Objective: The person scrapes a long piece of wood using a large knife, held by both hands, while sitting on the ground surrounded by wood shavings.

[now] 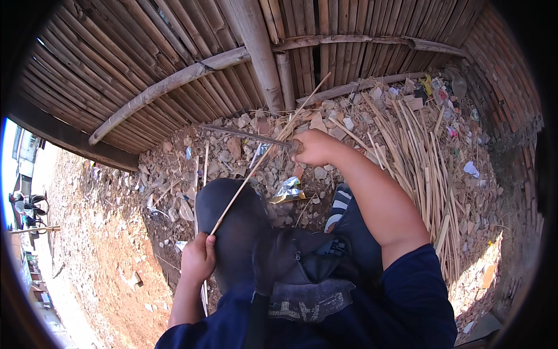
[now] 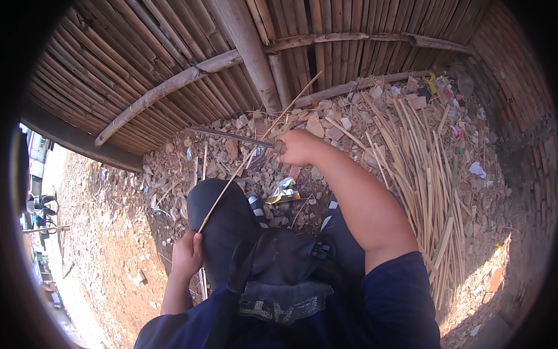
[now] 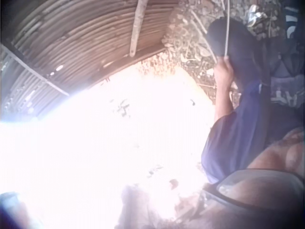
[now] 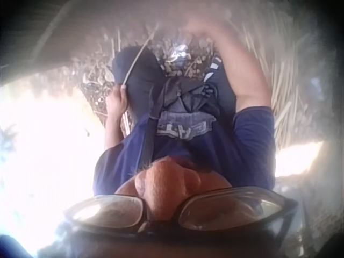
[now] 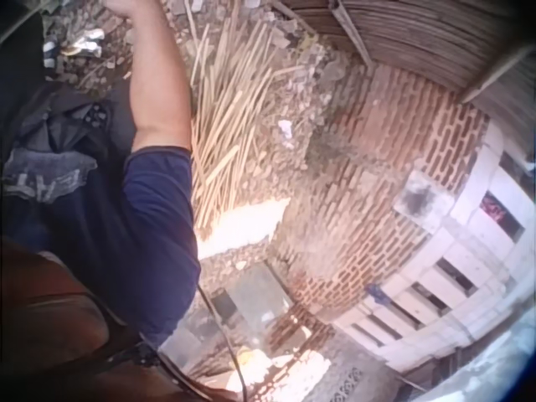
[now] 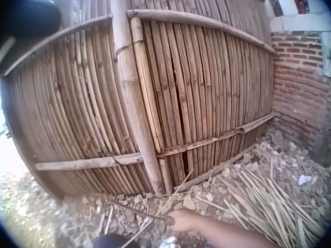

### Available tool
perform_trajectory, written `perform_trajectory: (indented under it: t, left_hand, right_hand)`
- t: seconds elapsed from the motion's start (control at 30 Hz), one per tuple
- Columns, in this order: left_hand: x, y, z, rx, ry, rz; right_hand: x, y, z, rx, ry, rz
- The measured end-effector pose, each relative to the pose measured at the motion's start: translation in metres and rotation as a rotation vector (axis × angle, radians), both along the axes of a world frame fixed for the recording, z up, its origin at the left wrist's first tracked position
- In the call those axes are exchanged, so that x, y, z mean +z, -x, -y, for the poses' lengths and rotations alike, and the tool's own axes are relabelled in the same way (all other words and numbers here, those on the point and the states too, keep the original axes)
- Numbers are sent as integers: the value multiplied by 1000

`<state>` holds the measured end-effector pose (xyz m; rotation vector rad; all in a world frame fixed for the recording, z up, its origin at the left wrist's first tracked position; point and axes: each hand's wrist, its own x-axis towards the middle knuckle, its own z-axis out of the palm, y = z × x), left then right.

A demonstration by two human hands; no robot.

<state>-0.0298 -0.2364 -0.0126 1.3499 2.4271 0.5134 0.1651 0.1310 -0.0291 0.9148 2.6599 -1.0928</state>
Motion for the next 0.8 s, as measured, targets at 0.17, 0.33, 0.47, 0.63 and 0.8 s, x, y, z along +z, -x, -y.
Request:
perform_trajectory:
  t: [0.17, 0.33, 0.47, 0.63, 0.8]
  left_hand:
    - [-2, 2, 3, -4, 11, 29]
    - [2, 1, -2, -1, 8, 8]
    - [-1, 0, 0, -1, 12, -29]
    - [-8, -7, 6, 31, 27, -87]
    - [0, -7, -4, 20, 19, -101]
  right_hand:
    - [5, 5, 16, 13, -70, 13]
    - [7, -4, -8, -42, -91, -20]
    - [6, 0, 10, -16, -131, -124]
    - [13, 2, 4, 27, -116, 54]
    - [-12, -20, -23, -87, -218, 76]
